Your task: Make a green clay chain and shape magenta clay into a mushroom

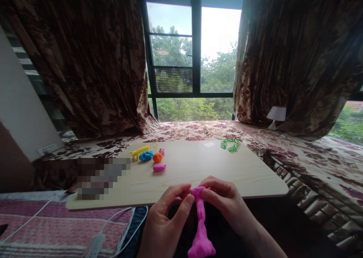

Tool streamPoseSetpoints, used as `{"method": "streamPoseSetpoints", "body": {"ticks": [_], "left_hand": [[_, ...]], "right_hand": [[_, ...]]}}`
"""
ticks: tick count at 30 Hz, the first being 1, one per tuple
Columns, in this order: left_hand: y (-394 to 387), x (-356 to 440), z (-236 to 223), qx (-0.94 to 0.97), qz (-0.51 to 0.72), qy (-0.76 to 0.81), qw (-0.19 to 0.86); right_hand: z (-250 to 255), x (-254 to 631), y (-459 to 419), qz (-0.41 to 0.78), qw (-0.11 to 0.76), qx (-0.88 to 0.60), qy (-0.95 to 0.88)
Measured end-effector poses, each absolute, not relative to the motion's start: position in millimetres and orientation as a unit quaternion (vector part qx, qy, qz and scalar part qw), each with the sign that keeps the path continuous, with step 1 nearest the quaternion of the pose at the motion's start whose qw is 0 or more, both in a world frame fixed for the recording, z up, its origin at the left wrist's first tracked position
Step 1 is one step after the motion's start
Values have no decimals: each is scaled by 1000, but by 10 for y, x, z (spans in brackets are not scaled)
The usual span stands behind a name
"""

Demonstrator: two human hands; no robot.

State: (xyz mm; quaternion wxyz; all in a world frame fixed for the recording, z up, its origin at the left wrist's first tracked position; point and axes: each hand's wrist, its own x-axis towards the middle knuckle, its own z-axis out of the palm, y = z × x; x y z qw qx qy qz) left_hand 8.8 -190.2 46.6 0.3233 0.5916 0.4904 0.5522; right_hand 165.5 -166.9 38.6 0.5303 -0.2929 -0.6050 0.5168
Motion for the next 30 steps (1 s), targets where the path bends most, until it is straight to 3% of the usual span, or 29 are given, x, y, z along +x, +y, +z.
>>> {"method": "streamPoseSetpoints", "body": {"ticks": [24,30], "left_hand": [[-1882,126,311,551,550,455,432],[-1863,173,219,430,593,435,523]], "right_hand": [[358,1551,-1683,333,550,-326,-693],[360,1593,-1643,384,528,-341,-676]]}}
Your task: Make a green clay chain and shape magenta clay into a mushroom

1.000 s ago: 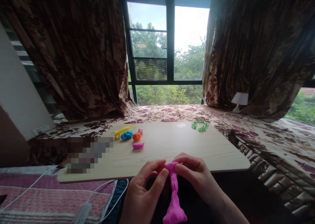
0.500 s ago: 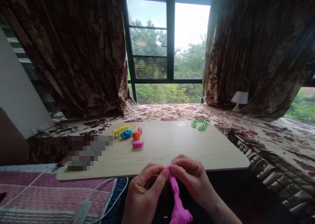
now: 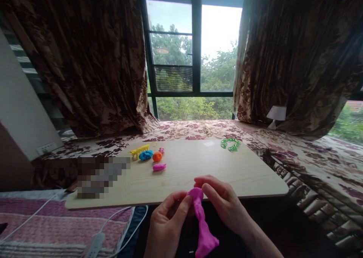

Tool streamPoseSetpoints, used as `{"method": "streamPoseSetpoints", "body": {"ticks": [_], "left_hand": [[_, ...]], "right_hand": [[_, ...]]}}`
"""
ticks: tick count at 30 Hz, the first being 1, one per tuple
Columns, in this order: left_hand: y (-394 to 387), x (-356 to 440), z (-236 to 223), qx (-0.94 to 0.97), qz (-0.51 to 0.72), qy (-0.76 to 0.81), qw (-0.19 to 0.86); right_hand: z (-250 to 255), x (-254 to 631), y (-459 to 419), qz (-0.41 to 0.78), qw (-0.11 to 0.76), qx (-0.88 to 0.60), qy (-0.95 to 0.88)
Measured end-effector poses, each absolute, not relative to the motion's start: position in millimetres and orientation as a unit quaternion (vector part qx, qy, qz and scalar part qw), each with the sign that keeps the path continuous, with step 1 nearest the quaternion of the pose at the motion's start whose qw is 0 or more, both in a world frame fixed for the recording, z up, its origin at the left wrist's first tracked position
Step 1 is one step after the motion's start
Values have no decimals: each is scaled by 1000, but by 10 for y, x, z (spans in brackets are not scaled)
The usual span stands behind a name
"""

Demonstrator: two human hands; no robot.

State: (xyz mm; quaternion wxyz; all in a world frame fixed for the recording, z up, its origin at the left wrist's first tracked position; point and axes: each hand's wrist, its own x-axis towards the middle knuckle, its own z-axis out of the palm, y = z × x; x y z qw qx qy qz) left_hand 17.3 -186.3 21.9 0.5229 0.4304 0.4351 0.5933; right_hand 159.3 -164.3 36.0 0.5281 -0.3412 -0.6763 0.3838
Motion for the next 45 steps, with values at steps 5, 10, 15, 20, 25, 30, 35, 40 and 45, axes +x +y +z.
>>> {"method": "streamPoseSetpoints", "body": {"ticks": [5,10,15,20,25,30,35,40,45], "left_hand": [[-1880,200,225,415,587,407,564],[-1548,98,194,509,561,397,518],[-890,34,-3,534,579,375,489],[-651,19,-159,570,567,385,453],[-728,-16,-157,585,563,386,438],[-752,-54,-167,595,552,381,443],[-721,-71,-227,591,552,367,460],[-738,-41,-270,607,536,350,471],[-678,-51,-339,603,530,365,471]], "right_hand": [[342,1607,-1659,384,531,-349,-670],[298,1587,-1375,365,535,-331,-686],[9,1532,-786,420,546,-320,-651],[-252,1481,-500,413,564,-327,-635],[-286,1503,-532,414,557,-324,-643],[-284,1520,-565,419,540,-322,-656],[-306,1506,-549,435,532,-334,-645],[-353,1506,-536,404,551,-332,-650],[-386,1507,-509,396,559,-335,-646]]}}
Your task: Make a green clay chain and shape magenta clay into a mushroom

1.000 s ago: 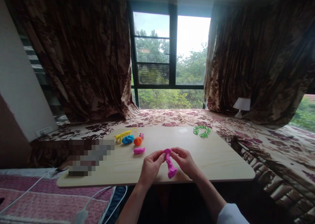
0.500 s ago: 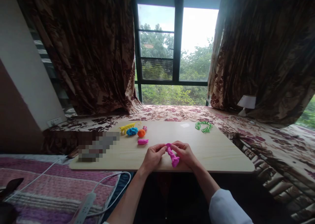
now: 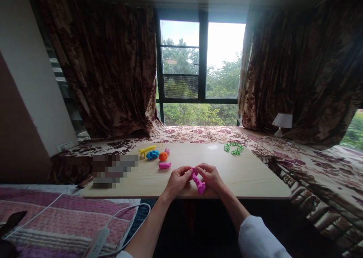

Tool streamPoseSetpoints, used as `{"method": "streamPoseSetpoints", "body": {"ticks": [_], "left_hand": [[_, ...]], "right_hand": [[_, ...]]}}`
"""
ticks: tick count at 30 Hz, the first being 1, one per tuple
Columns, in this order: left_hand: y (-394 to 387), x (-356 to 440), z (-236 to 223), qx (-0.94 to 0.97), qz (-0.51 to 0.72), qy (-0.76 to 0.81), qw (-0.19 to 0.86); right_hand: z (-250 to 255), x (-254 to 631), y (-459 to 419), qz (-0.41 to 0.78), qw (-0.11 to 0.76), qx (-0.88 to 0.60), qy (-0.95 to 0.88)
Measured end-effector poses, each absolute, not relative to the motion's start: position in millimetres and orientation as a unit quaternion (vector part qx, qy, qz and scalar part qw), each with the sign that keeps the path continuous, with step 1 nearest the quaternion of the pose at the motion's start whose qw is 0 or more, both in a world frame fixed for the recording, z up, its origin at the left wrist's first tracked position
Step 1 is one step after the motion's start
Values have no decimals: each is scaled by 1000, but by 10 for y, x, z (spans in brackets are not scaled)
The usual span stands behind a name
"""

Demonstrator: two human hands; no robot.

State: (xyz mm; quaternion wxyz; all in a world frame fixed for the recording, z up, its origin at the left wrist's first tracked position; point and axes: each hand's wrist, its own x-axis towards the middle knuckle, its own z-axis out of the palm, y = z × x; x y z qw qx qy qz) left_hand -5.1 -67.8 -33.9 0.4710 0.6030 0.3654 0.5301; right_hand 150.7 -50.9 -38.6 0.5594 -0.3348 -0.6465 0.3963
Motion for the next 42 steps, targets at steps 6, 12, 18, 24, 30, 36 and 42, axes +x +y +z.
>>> {"method": "streamPoseSetpoints", "body": {"ticks": [6,12,18,24,30,36,42], "left_hand": [[-585,-98,-386,575,565,360,470],[-588,-80,-398,590,551,357,470],[-599,-73,-376,609,545,364,447],[-613,-93,-388,621,524,384,438],[-618,-74,-385,629,526,367,438],[-621,-48,-399,634,525,356,443],[-594,-48,-457,622,527,364,450]], "right_hand": [[-382,1505,-489,397,559,-334,-647],[-392,1505,-507,395,561,-339,-643],[-439,1506,-463,392,566,-339,-641],[-466,1516,-440,389,565,-340,-643],[-418,1506,-499,378,555,-340,-658],[-368,1513,-529,356,552,-335,-676],[-391,1535,-530,356,554,-341,-671]]}}
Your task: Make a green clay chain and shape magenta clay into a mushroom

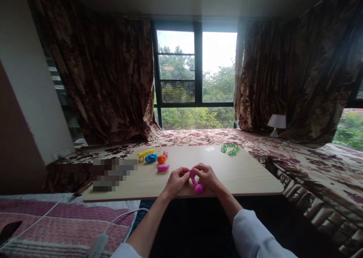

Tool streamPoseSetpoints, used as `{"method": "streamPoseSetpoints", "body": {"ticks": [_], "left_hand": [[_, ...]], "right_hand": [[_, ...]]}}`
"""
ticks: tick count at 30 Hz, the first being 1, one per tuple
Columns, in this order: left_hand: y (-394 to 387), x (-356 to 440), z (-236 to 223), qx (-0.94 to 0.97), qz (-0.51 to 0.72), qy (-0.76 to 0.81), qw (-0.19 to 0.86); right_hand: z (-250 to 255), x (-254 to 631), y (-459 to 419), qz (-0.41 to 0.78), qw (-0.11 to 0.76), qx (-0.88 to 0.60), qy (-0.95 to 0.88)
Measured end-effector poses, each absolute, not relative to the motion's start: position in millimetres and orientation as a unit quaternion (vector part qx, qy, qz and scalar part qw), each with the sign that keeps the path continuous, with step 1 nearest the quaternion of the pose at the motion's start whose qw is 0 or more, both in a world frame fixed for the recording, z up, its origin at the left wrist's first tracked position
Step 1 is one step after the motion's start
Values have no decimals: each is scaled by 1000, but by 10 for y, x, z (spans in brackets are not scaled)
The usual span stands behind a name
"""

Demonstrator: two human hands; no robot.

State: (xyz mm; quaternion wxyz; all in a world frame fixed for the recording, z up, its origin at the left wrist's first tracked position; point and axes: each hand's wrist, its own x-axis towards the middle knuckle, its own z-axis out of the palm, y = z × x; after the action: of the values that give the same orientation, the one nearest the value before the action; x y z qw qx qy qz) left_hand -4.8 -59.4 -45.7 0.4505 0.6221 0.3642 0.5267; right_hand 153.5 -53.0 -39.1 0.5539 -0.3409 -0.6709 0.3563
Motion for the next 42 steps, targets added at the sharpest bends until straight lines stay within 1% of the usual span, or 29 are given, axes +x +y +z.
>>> {"method": "streamPoseSetpoints", "body": {"ticks": [8,16,21,42], "left_hand": [[-543,-105,-456,589,563,351,462],[-628,-92,-395,600,541,356,470],[-609,-79,-391,602,549,366,451],[-620,-86,-408,611,546,365,443]], "right_hand": [[-418,1502,-491,381,552,-327,-666],[-439,1513,-506,393,553,-324,-659],[-447,1510,-496,393,551,-332,-657],[-425,1506,-520,379,557,-328,-663]]}}
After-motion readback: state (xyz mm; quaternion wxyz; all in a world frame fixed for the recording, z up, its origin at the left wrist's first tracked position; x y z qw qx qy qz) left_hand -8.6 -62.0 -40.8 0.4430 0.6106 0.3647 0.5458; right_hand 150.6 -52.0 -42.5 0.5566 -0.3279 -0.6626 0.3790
